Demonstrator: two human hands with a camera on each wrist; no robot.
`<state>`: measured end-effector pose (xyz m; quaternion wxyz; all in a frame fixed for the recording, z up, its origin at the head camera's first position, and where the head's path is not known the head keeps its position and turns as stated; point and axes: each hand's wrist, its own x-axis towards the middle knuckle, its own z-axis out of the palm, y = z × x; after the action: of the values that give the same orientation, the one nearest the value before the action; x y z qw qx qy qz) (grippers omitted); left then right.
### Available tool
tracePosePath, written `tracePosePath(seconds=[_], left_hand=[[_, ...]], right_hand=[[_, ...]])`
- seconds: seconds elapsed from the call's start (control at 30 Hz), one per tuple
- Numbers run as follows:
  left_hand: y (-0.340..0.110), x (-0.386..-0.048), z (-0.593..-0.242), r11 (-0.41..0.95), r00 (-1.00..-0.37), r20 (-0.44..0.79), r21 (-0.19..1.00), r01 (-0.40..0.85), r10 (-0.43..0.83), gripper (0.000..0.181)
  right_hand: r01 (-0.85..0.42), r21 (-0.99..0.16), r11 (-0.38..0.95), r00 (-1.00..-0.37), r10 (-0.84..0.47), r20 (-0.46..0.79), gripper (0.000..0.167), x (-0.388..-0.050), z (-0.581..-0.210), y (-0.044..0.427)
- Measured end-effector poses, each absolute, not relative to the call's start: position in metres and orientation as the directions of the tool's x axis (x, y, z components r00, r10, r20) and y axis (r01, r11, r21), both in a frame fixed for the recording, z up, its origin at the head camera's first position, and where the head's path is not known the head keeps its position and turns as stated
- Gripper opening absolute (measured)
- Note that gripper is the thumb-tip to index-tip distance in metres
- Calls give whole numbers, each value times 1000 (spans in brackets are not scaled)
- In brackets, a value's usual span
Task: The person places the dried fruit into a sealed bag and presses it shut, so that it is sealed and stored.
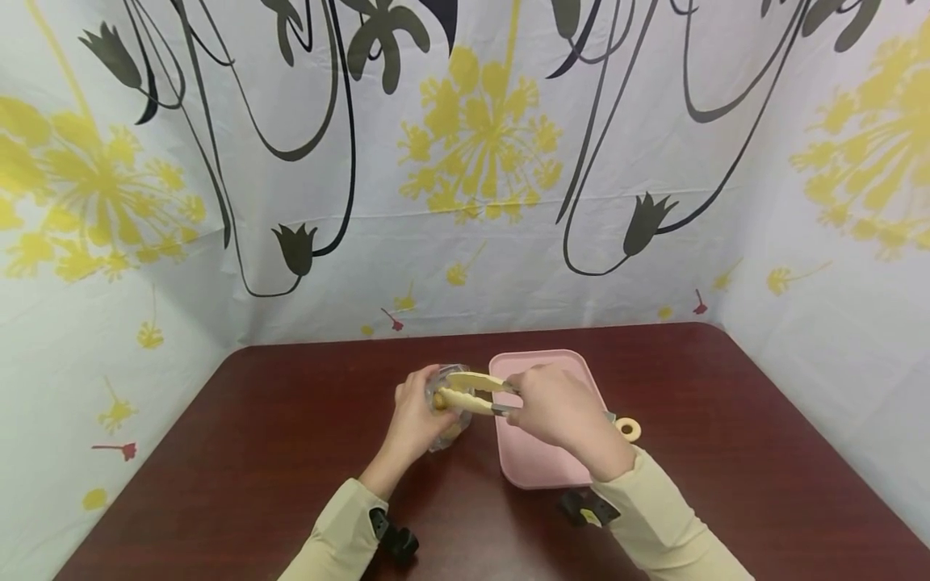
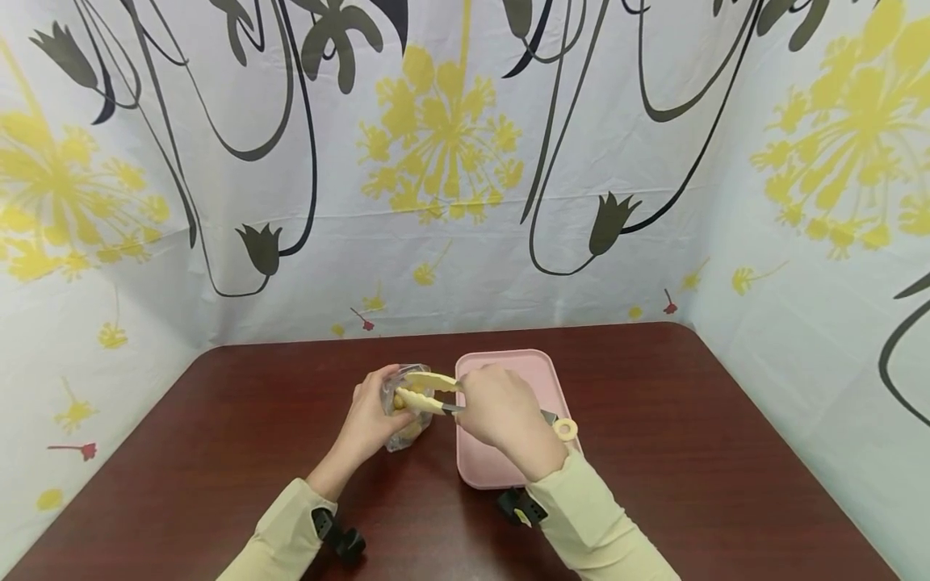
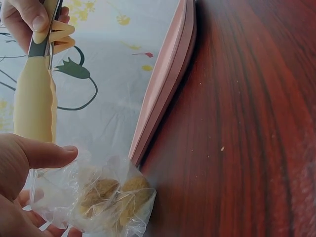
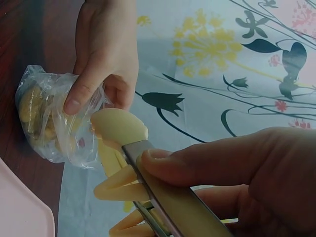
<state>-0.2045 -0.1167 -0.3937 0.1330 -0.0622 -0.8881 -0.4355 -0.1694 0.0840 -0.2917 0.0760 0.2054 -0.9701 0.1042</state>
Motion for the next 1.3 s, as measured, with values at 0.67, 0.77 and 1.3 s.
tracePosePath(seconds=[0.67, 0.77, 1.3], left_hand=[[-116, -206, -392, 626, -964, 266, 753, 201, -11, 73], [-116, -206, -392, 627, -965, 260, 754, 197, -10, 74], [-123, -208, -397, 577, -965, 263, 786, 223, 15, 93]], right_hand=[[-341, -282, 897, -940, -317, 127, 15, -174, -296, 108], [-322, -296, 899, -946, -293, 141, 14, -175, -301, 115], [-216, -333, 918, -974, -178, 140, 63, -181, -336, 164]])
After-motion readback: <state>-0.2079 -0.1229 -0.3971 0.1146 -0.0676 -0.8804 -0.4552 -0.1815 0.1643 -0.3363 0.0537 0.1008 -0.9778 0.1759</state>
